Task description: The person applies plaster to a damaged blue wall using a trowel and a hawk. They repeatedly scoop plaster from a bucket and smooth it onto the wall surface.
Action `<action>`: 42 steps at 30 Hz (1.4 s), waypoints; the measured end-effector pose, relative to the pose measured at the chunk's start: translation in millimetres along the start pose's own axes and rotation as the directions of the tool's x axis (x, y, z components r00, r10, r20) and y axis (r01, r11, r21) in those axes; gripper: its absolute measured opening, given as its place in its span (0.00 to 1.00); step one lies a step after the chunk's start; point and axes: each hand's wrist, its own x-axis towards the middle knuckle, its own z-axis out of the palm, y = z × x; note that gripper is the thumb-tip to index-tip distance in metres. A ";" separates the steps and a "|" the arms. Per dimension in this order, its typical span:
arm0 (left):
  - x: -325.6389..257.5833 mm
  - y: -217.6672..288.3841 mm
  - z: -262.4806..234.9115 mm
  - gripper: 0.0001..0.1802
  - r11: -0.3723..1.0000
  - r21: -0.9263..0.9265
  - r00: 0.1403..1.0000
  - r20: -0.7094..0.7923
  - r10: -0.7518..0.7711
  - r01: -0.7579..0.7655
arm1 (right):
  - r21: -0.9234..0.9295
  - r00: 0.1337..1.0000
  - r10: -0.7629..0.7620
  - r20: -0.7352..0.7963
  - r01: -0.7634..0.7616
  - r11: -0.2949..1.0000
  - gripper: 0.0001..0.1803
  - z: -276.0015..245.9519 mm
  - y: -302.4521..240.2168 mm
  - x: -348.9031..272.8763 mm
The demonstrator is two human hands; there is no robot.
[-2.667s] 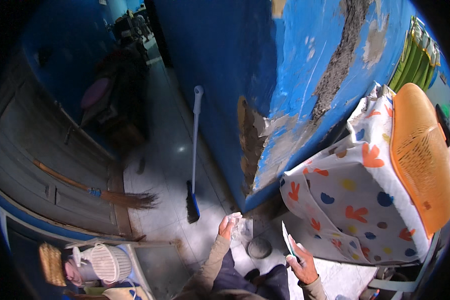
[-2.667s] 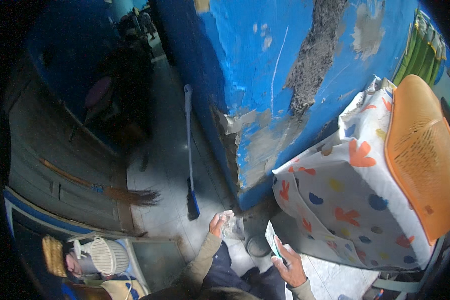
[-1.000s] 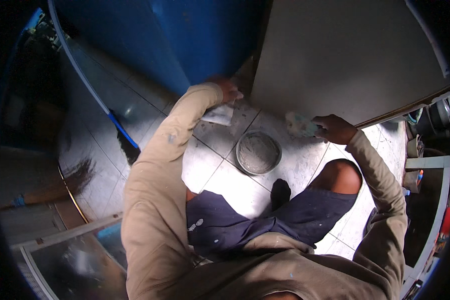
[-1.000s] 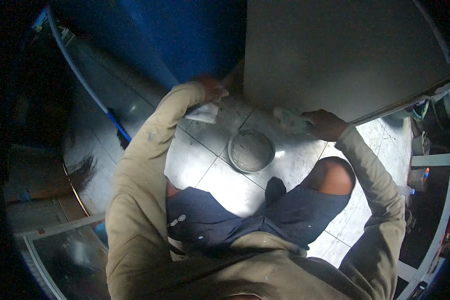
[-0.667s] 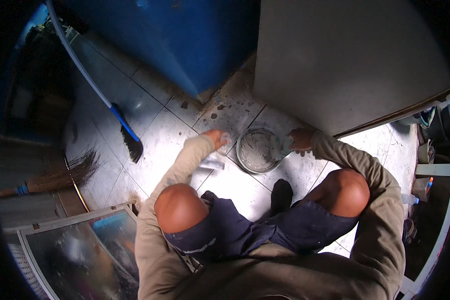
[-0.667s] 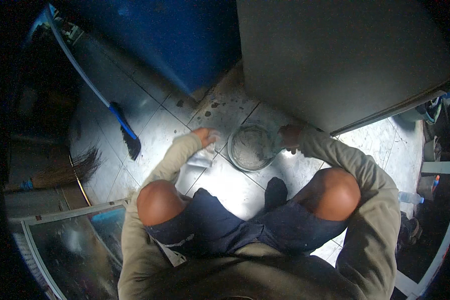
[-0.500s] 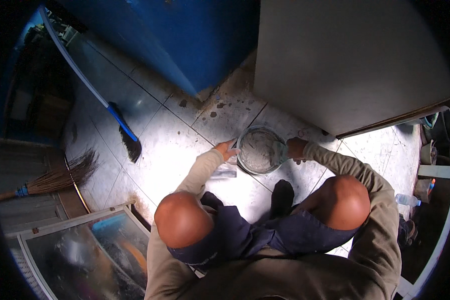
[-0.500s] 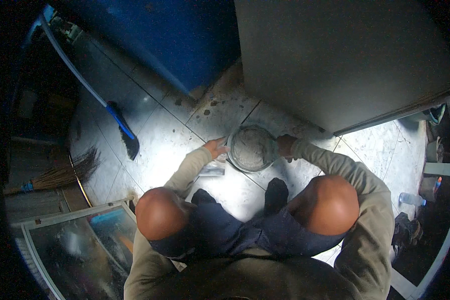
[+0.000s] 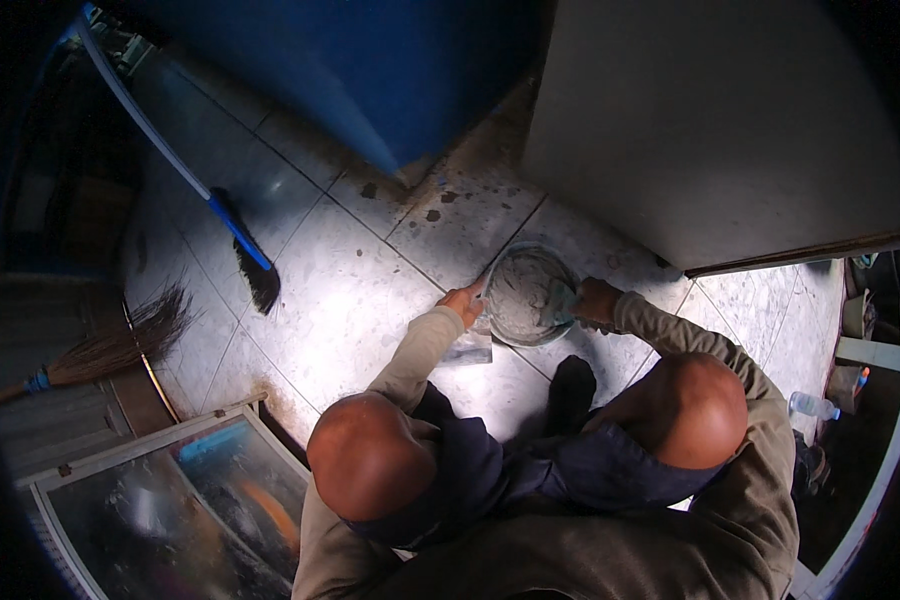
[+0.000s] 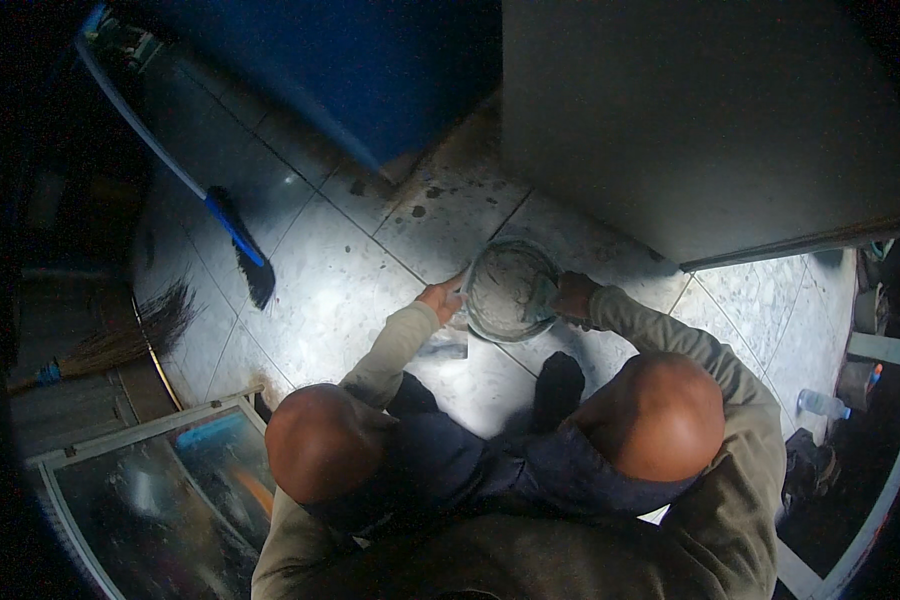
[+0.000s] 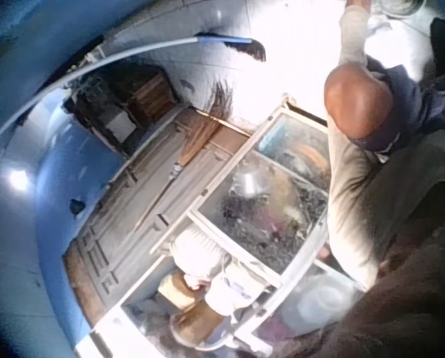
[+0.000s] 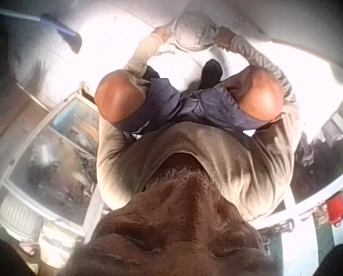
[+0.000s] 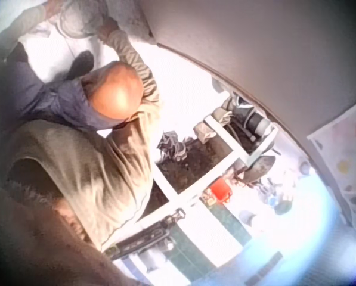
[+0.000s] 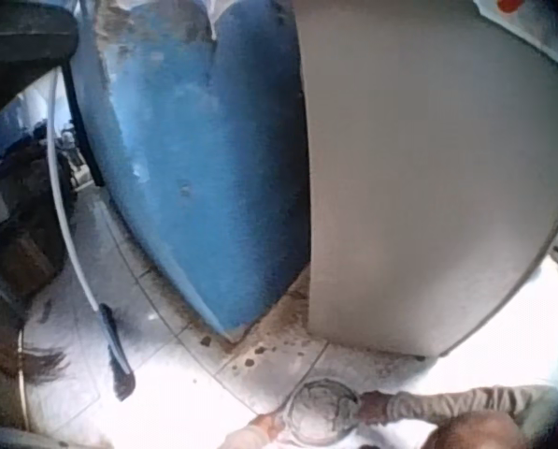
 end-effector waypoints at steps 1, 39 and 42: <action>0.0 -0.2 0.2 0.31 1.000 0.013 1.000 -0.002 0.001 -0.001 | 0.044 1.000 0.008 0.008 -0.008 0.999 0.16 1.9 3.4 2.7; -8.7 -24.6 -2.6 0.33 0.988 -0.124 0.930 -0.342 -0.135 0.098 | 0.291 0.901 -0.302 -0.312 0.394 0.872 0.19 48.6 8.6 -10.9; -3.6 -23.6 2.5 0.32 0.988 -0.147 0.928 -0.358 -0.100 0.050 | 0.271 0.908 -0.270 -0.319 0.361 0.893 0.19 43.6 12.4 -4.1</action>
